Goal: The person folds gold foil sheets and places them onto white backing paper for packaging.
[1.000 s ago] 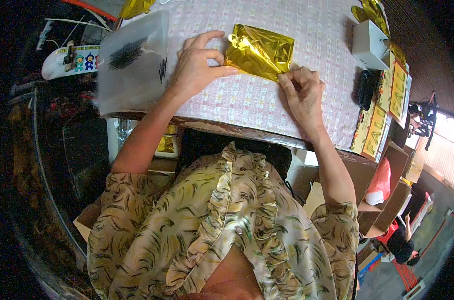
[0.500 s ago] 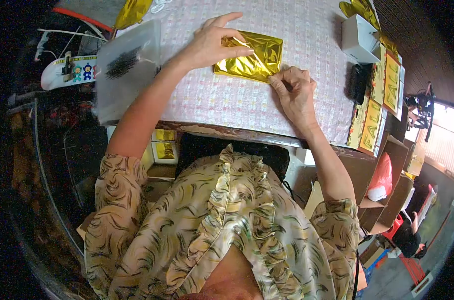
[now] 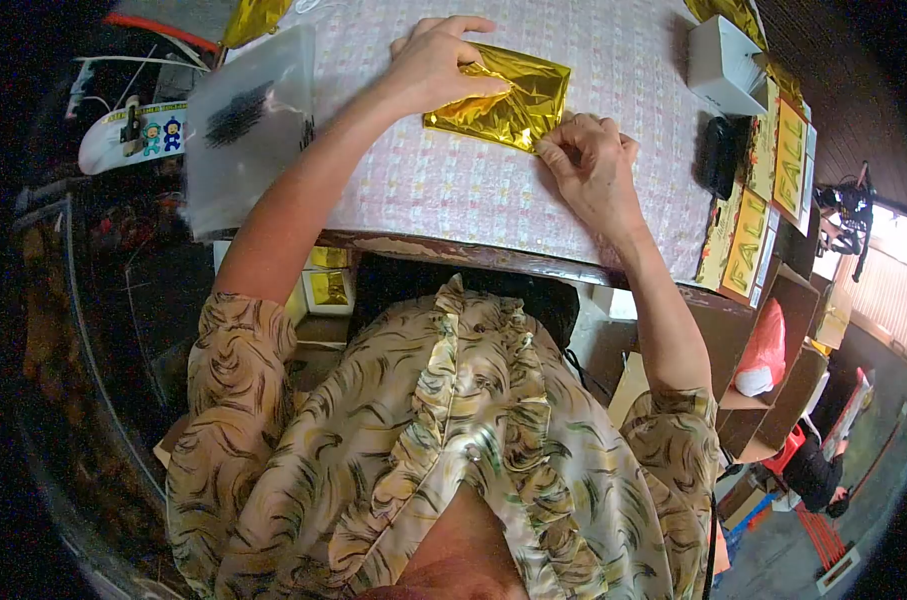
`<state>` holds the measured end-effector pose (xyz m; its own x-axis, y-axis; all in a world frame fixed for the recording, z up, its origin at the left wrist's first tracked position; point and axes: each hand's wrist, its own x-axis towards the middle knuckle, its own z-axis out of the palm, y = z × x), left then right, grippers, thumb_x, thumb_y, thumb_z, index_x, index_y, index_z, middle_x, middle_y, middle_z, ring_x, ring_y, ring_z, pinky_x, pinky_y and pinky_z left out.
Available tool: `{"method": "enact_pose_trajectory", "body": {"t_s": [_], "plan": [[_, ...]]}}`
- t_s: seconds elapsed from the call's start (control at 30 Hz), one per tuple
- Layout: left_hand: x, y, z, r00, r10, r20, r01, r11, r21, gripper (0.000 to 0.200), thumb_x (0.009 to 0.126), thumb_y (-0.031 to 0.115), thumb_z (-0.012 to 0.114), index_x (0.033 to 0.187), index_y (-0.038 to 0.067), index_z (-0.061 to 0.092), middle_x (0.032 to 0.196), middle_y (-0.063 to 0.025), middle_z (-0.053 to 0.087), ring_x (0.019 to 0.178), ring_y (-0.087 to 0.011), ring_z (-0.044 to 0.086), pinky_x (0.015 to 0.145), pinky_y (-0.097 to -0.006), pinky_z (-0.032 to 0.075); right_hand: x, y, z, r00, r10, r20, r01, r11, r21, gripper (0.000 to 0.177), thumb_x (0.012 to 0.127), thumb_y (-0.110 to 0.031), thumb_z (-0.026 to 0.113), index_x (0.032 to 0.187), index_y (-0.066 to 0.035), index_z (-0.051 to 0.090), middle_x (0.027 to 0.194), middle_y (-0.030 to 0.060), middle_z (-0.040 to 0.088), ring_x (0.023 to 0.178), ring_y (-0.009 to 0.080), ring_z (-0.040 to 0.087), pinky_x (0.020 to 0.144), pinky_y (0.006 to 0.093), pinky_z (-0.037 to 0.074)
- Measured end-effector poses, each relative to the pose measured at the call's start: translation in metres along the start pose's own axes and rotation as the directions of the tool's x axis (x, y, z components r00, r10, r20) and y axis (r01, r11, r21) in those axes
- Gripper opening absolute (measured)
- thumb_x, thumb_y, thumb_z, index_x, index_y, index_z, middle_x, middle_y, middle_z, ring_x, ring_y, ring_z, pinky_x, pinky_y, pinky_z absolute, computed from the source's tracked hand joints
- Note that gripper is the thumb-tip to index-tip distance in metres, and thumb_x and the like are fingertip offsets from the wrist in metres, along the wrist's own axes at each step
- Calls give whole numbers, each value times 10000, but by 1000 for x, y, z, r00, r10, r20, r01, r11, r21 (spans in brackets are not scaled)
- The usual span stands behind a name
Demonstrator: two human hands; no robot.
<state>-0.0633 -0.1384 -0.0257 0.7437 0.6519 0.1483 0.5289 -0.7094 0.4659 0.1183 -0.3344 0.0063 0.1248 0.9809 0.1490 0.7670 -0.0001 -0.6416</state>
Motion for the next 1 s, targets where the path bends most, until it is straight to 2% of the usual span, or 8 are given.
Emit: {"method": "enact_pose_trajectory", "body": {"t_s": [0.13, 0.23, 0.33, 0.57, 0.67, 0.77, 0.83, 1.0], "plan": [[-2, -1, -1, 999, 25, -26, -25, 1000, -3, 519, 781, 568, 815, 1030, 113, 810, 1479, -7, 563, 1372, -305, 456, 1136, -536, 339, 1, 5, 5, 997, 58, 55, -56, 998, -28, 109, 932, -94, 737, 950, 14, 734, 902, 119, 693, 857, 231, 599, 817, 362, 485], [-11, -11, -11, 994, 48, -101, -73, 960, -270, 643, 773, 537, 851, 1204, 78, 720, 1452, -91, 571, 1348, -331, 489, 1130, -523, 357, 5, 3, 4, 994, 98, 56, -98, 995, 2, 102, 924, -76, 734, 953, 22, 740, 913, 124, 699, 875, 222, 620, 820, 348, 498], [-41, -11, -26, 985, -57, -165, 19, 974, -224, 771, 768, 515, 875, 1310, 39, 601, 1407, -150, 578, 1326, -353, 514, 1121, -511, 374, 4, -1, 5, 992, 120, 48, -120, 993, 0, 96, 918, -63, 727, 940, 29, 739, 924, 126, 705, 868, 220, 632, 813, 345, 506], [-77, -7, -16, 955, 37, -295, -23, 998, 51, 658, 773, 520, 857, 1129, 43, 576, 1410, -176, 524, 1367, -310, 455, 1123, -514, 279, 11, -17, -1, 970, 224, 92, -227, 973, 29, 95, 897, -63, 714, 930, 22, 741, 899, 134, 708, 827, 227, 648, 776, 345, 503], [-75, -7, -16, 960, 30, -280, -32, 999, -3, 658, 771, 486, 865, 1187, 61, 584, 1424, -164, 520, 1384, -340, 438, 1132, -521, 276, 12, -12, 0, 967, 228, 114, -233, 972, 29, 105, 893, -80, 719, 923, 18, 741, 882, 141, 706, 830, 231, 648, 766, 346, 498], [-66, 5, -33, 942, 164, -292, -138, 985, 106, 656, 889, 472, 759, 1390, 98, 562, 1529, -119, 488, 1465, -316, 386, 1206, -512, 240, 11, -1, 3, 982, 170, 87, -168, 985, -27, 116, 889, -84, 722, 916, 28, 735, 875, 143, 703, 827, 233, 644, 757, 352, 499], [-58, 20, -41, 895, 442, -63, -415, 876, 245, 643, 941, 383, 714, 1515, 185, 504, 1641, -12, 400, 1541, -245, 307, 1257, -550, 152, 13, -5, 3, 970, 219, 101, -222, 975, 20, 123, 889, -88, 722, 910, 32, 734, 878, 147, 704, 813, 237, 644, 748, 353, 499], [-33, 17, -21, 873, 481, 87, -487, 843, 227, 630, 1022, 453, 563, 1587, 215, 419, 1667, 21, 361, 1551, -202, 289, 1285, -539, 111, 14, 3, 1, 970, 176, 167, -165, 983, -78, 125, 894, -84, 718, 913, 38, 740, 854, 134, 704, 787, 228, 655, 726, 344, 503]]}}
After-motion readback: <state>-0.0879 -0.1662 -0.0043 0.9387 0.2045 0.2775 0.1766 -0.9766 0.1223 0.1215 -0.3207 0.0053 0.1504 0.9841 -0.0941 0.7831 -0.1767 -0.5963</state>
